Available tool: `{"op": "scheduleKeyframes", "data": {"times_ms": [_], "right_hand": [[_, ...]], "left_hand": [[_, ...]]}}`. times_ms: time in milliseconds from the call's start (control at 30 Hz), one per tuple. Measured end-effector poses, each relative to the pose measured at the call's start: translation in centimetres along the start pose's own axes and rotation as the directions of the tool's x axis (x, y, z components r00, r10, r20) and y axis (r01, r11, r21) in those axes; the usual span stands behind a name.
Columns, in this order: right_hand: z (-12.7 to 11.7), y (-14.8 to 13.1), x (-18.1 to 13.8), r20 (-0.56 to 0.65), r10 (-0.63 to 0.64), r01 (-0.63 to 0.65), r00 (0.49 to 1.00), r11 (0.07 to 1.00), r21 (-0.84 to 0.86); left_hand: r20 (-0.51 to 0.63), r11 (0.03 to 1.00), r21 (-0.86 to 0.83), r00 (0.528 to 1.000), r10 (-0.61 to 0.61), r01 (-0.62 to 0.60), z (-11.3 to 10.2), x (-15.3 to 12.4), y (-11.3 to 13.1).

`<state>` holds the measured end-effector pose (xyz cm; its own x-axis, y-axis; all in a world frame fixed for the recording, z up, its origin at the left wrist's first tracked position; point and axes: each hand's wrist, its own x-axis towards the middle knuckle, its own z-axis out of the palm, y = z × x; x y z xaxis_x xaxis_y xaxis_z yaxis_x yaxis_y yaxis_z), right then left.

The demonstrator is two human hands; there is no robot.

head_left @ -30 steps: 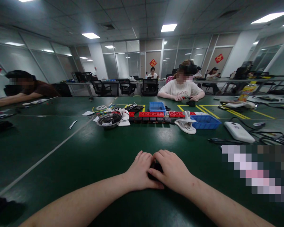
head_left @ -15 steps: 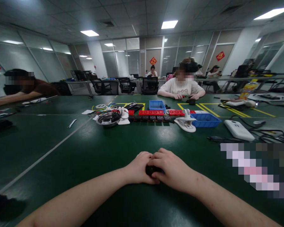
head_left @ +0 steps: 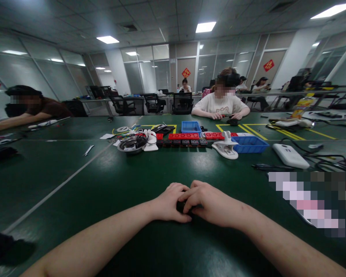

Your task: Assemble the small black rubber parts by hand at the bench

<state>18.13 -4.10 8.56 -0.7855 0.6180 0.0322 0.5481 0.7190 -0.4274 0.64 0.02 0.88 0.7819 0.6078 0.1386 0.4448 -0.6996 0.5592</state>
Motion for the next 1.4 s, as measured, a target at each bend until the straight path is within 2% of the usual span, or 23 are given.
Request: {"op": "scheduleKeyframes", "data": {"times_ms": [233, 367, 500, 600, 733, 900, 1067, 1267, 1400], "right_hand": [[-0.2, 0.0, -0.2, -0.102, 0.001, 0.002, 0.995, 1.000, 0.027], [0.7, 0.2, 0.3, -0.182, 0.141, -0.153, 0.973, 0.987, -0.056], [2.0, 0.5, 0.8, -0.225, 0.259, -0.298, 0.939, 0.942, -0.158], [2.7, 0.5, 1.0, -0.248, 0.312, -0.363, 0.917, 0.910, -0.199], [2.8, 0.6, 1.1, -0.235, 0.354, -0.404, 0.905, 0.889, -0.217], [2.3, 0.7, 1.1, -0.217, 0.332, -0.376, 0.918, 0.902, -0.210], [1.4, 0.7, 0.6, -0.151, 0.285, -0.311, 0.946, 0.931, -0.190], [0.5, 0.6, 0.0, -0.050, 0.107, -0.110, 0.993, 0.991, -0.071], [0.3, 0.5, -0.1, -0.018, 0.051, -0.051, 0.999, 0.998, -0.022]], "left_hand": [[0.015, 0.996, 0.076, 0.999, 0.049, -0.050, 0.5, 0.0, -0.1], [-0.024, 0.995, 0.096, 1.000, -0.008, 0.010, 1.0, -0.1, 0.1], [-0.135, 0.982, 0.140, 0.985, -0.107, 0.126, 1.3, -0.1, 0.5], [-0.175, 0.960, 0.202, 0.972, -0.158, 0.193, 1.6, 0.0, 0.8], [-0.167, 0.947, 0.259, 0.975, -0.150, 0.190, 1.7, 0.1, 0.7], [-0.181, 0.959, 0.242, 0.978, -0.107, 0.150, 1.4, 0.3, 0.3], [-0.114, 0.992, 0.115, 0.993, -0.042, 0.055, 0.8, 0.3, 0.0], [-0.035, 0.999, 0.046, 0.999, -0.001, 0.002, 0.3, 0.3, -0.3], [-0.031, 0.999, 0.044, 0.999, 0.015, -0.014, 0.4, 0.3, -0.4]]}}
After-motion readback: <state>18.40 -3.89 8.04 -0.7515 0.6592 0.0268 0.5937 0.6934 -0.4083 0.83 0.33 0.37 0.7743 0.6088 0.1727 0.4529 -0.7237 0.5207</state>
